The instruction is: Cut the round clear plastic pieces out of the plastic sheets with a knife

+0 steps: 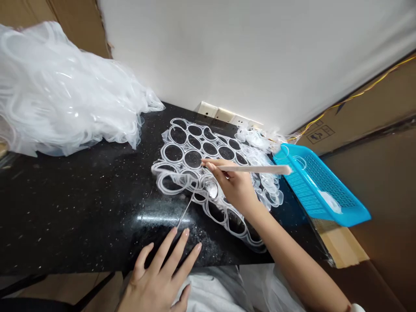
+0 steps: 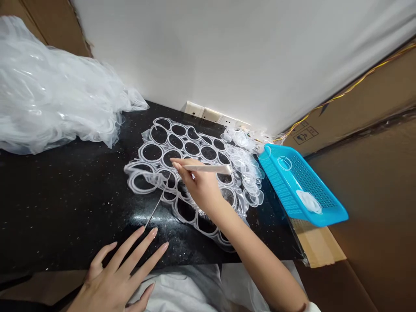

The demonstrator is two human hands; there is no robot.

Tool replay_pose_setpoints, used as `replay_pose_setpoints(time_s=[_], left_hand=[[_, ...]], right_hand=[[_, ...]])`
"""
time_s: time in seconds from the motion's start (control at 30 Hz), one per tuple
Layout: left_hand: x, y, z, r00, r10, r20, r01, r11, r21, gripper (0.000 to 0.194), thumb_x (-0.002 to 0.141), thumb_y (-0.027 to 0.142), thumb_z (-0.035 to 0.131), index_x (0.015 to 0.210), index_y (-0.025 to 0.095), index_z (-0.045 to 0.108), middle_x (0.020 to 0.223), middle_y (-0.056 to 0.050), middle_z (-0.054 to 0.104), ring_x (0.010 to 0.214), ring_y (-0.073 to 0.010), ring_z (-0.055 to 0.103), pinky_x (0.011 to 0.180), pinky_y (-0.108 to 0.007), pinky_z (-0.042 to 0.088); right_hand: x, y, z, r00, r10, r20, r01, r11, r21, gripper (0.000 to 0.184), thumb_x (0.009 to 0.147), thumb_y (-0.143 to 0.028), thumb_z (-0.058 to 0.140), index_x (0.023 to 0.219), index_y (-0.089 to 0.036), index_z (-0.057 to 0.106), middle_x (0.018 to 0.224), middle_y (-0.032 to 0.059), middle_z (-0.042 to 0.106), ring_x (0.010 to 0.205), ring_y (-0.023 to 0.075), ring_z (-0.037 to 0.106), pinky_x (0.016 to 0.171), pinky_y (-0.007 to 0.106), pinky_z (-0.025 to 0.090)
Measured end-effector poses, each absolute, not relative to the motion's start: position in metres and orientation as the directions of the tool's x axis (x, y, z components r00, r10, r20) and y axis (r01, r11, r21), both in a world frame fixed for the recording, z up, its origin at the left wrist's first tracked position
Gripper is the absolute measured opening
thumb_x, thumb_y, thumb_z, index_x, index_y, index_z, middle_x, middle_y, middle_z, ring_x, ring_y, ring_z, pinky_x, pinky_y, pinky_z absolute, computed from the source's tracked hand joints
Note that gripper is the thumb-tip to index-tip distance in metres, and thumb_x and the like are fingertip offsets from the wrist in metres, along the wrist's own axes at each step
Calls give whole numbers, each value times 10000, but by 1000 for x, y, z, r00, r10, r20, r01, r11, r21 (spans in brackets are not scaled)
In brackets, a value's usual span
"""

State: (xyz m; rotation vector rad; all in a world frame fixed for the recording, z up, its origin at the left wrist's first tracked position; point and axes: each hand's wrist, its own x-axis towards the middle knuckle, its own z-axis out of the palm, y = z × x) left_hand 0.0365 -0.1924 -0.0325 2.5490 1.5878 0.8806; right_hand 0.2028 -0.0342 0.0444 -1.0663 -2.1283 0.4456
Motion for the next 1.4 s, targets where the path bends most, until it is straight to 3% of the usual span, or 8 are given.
replay_pose_setpoints(time_s=[0.2, 0.37, 0.5, 0.67, 0.87, 0.97, 1.17, 1.4], left_hand=[[17, -181, -20, 549, 711, 440, 759, -644, 92, 370, 869, 353, 473, 1230, 295, 531, 1241, -18, 571, 1154, -204, 470, 945, -355, 269], [13, -175, -9, 459, 729, 508, 692, -652, 309, 325, 870, 157, 467, 1161, 251, 577, 1140, -6, 616, 1154, -191, 489, 971, -349, 337], [8, -164, -1, 380, 696, 609, 707, -643, 294, 304, 830, 91, 534, 1110, 190, 599, 1082, -42, 603, 1103, -188, 515, 953, -335, 380], [-19, -144, 10, 361, 720, 592, 792, -572, 213, 253, 867, 82, 477, 1105, 96, 564, 1145, -112, 574, 1152, -225, 490, 977, -382, 383], [-38, -125, 7, 480, 760, 437, 855, -517, -41, 374, 938, 160, 218, 1101, 104, 549, 1263, -147, 521, 1240, -351, 389, 884, -505, 383], [-33, -115, 3, 358, 864, 354, 909, -409, 79, 434, 951, 308, 172, 1120, 157, 543, 1177, -120, 570, 1141, -335, 470, 810, -500, 414], [-19, -87, 7, 41, 988, 148, 839, -115, 532, 354, 820, 474, 392, 956, 176, 525, 986, -113, 582, 966, -342, 519, 840, -554, 375], [-11, -82, 14, 36, 997, 62, 627, -71, 776, 249, 800, 452, 437, 882, 217, 446, 865, -22, 589, 837, -187, 621, 770, -331, 487]], right_hand=[[206, -46, 57, -482, 874, 64, 419, 294, -859, 235, 883, -341, 512, 995, -217, 678, 982, 21, 689, 870, 119, 626, 720, 235, 496], [209, -52, 59, -484, 871, -85, 331, 92, -939, 227, 878, -351, 521, 973, -230, 686, 979, -2, 687, 860, 97, 613, 733, 210, 494], [208, -58, 59, -536, 836, -117, 287, 50, -957, 229, 882, -337, 520, 989, -210, 679, 999, 9, 679, 876, 93, 612, 763, 202, 500], [213, -70, 66, -699, 712, -69, 311, 215, -926, 195, 882, -238, 535, 1007, -194, 677, 991, 37, 664, 932, 119, 598, 837, 251, 488], [235, -74, 65, -528, 849, 22, 233, 170, -957, 201, 896, -287, 513, 973, -248, 695, 931, 40, 609, 806, 109, 565, 672, 222, 476], [249, -74, 60, -429, 903, 33, 221, 140, -965, 216, 893, -334, 512, 938, -246, 704, 887, 43, 587, 669, 88, 505, 561, 207, 421], [277, -84, 48, -304, 950, 71, 270, 158, -950, 215, 878, -353, 529, 912, -249, 714, 792, 33, 592, 612, 91, 469, 556, 220, 391], [308, -100, 35, -183, 975, 127, 264, 173, -949, 269, 840, -405, 562, 888, -198, 728, 804, 66, 612, 575, 105, 480, 540, 238, 428]])
